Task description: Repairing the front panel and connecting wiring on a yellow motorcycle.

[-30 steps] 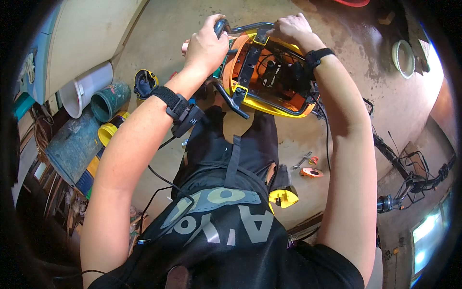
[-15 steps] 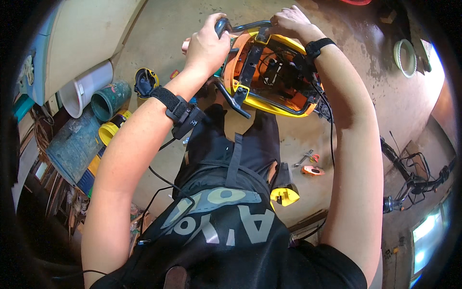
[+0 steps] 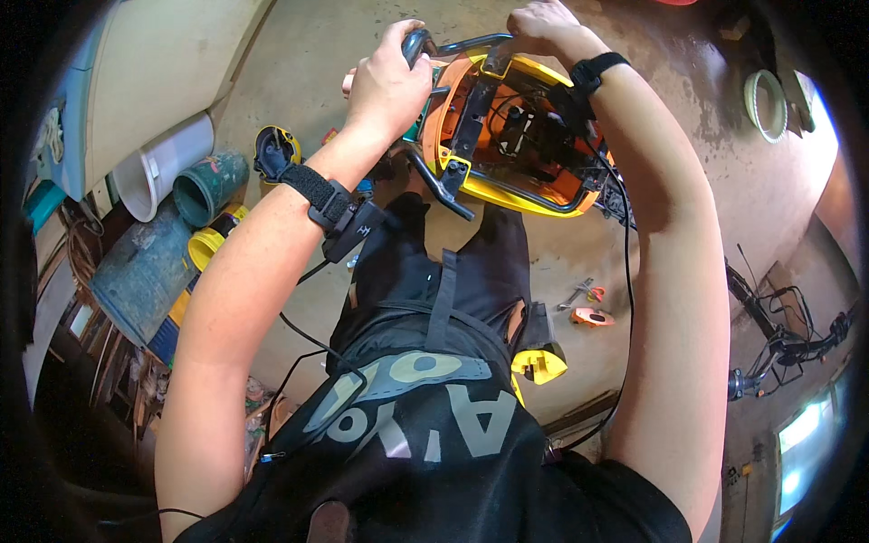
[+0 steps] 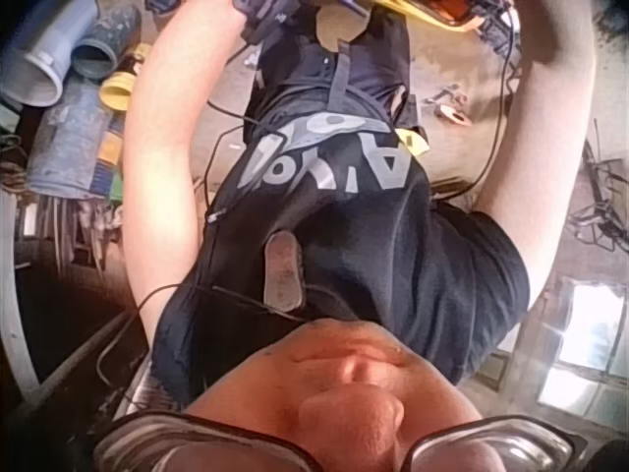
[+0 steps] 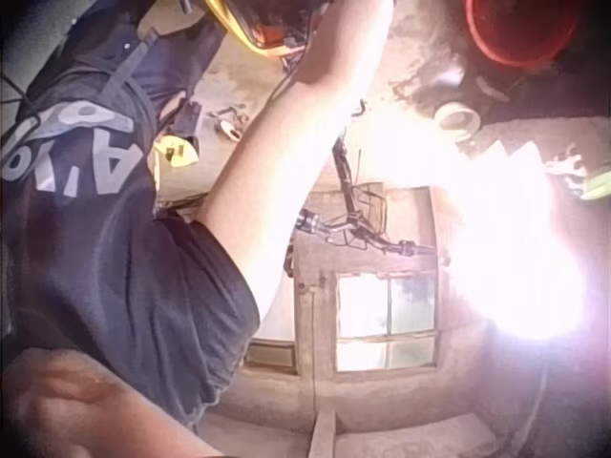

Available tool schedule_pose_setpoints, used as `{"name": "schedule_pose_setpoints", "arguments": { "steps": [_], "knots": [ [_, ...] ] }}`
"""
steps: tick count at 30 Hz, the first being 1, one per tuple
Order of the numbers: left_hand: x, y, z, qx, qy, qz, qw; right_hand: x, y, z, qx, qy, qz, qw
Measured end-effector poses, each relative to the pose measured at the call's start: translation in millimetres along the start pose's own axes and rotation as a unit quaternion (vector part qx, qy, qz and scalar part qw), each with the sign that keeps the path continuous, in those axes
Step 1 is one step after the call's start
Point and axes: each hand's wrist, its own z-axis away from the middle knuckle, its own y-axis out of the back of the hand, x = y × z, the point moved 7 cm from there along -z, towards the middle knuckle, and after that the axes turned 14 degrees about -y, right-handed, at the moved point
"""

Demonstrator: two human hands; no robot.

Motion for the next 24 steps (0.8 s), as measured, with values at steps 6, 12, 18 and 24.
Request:
{"name": "schedule_pose_setpoints", "arguments": {
  "steps": [6, 12, 18, 24],
  "knots": [
    [1, 1, -1, -0.006, 0.0, -0.002, 1.0, 18, -37, 31, -0.022, -0.093, -0.069, 0.993],
    [1, 1, 0, 0.001, -0.003, 0.004, 1.0, 19, -46, 38, 0.008, -0.101, -0.106, 0.989],
    [0, 2, 0, 0.007, 0.001, 0.001, 1.0, 16, -40, 35, 0.022, -0.098, -0.12, 0.988],
    [1, 2, -1, -0.005, 0.009, 0.005, 1.0, 19, -51, 49, 0.006, -0.154, -0.166, 0.974]
  ]
}}
